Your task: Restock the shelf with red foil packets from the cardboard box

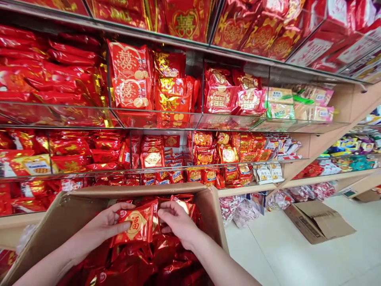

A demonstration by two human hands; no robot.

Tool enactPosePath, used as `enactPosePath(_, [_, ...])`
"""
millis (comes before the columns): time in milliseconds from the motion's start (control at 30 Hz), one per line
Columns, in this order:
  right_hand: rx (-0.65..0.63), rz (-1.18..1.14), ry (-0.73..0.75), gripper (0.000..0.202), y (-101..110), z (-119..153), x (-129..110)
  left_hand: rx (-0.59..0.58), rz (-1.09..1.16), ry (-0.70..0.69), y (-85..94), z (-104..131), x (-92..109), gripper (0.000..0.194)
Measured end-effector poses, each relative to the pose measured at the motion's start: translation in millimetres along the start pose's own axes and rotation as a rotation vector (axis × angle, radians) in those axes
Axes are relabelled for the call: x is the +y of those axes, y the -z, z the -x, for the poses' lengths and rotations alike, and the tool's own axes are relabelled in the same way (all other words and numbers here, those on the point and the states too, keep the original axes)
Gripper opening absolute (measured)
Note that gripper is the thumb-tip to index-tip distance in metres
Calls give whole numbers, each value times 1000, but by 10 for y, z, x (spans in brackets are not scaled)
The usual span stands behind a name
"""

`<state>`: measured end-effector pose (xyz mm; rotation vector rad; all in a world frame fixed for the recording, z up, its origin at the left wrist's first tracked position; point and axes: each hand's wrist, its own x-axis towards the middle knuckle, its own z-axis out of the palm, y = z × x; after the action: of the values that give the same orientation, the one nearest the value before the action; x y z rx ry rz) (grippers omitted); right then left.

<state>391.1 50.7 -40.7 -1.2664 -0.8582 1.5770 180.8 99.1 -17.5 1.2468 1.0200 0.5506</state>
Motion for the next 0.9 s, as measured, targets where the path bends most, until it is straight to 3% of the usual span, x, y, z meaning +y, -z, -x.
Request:
enactPosePath(133, [-101, 87, 11, 36, -51, 44, 47, -107, 221, 61, -125, -19, -53, 36])
enactPosePath(233, [-186, 133, 99, 29, 1, 66, 29, -137, 261, 77, -153, -16, -37, 37])
enactPosePath(400, [0, 384, 282, 27, 208, 82, -54, 29, -253, -54, 53, -53, -107, 40])
enactPosePath(533, [-83, 369, 306, 27, 263, 100, -106, 56, -474, -78, 99, -78, -175, 38])
enactPosePath(667, [-171, 591, 351, 26, 156, 141, -171, 81, -591, -165, -81, -14, -61, 43])
enactPosePath(767, [-232, 664, 373, 25, 41, 189, -197, -22, -557, -205, -220, 56, 32, 44])
enactPosePath(900, [-156, 576, 275, 42, -29, 243, -224, -112, -237, -165, -254, 88, 59, 14])
